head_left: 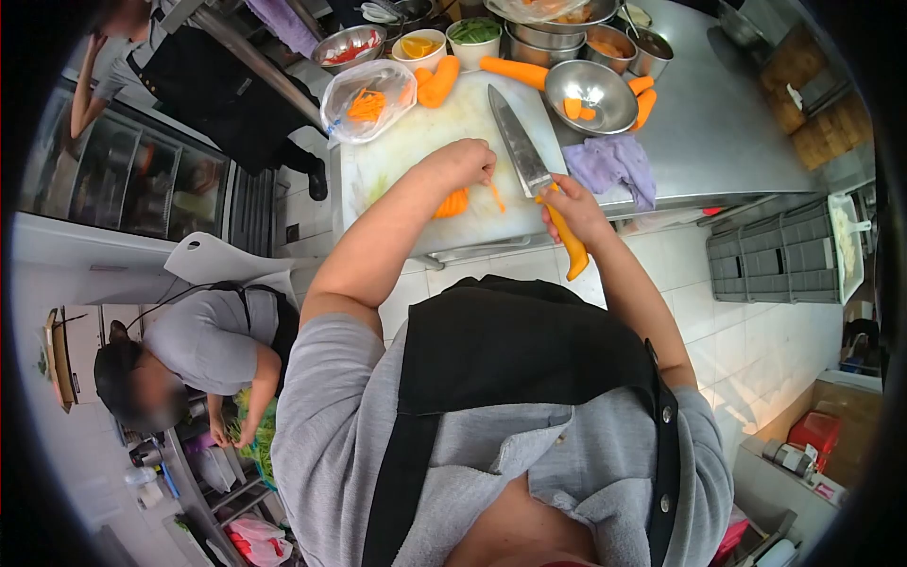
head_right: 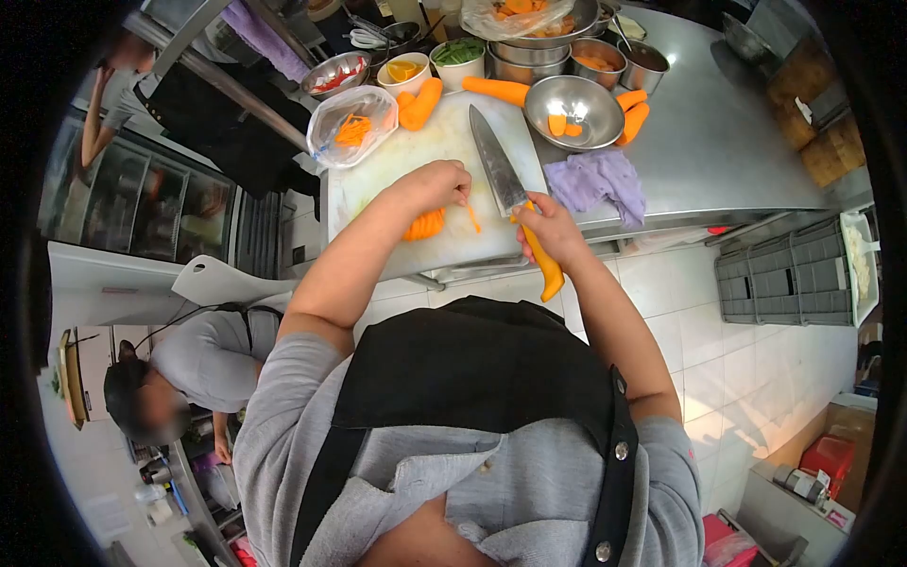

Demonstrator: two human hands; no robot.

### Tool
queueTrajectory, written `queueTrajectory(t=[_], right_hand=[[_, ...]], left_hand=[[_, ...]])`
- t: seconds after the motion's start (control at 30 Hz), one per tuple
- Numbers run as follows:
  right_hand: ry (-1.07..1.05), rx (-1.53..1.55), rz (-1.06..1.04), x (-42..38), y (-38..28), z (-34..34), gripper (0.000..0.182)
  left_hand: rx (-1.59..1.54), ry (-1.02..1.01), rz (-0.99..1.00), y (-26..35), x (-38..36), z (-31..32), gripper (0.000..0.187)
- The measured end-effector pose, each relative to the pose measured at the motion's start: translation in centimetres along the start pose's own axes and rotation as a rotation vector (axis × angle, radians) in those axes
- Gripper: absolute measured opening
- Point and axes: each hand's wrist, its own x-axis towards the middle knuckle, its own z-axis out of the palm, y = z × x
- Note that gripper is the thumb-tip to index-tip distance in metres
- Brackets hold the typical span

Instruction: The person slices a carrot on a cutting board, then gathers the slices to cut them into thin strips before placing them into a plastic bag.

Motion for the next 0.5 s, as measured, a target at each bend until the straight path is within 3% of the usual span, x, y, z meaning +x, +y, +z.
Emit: queueTrajectory(t=[0.07, 0.27, 0.5], right_hand=[[-0.012, 0.0, 0.009, 0.1, 0.0, -0.2, 0.066], [-0.02, -0.006, -0.001, -0.2, -0.2, -0.1, 0.064], [-0.01, -0.003, 0.005, -0.2, -0.1, -0.1, 0.063]], left_hand=[[-0.004, 0.02, -0.013, 0.0, -0.3, 0.2, 0.017], [0.011, -0.076, -0.013, -0.5, -1.0, -1.5, 0.02], [0.298, -0.161, 0.039, 1.6, -1.0, -2.3, 0.023]])
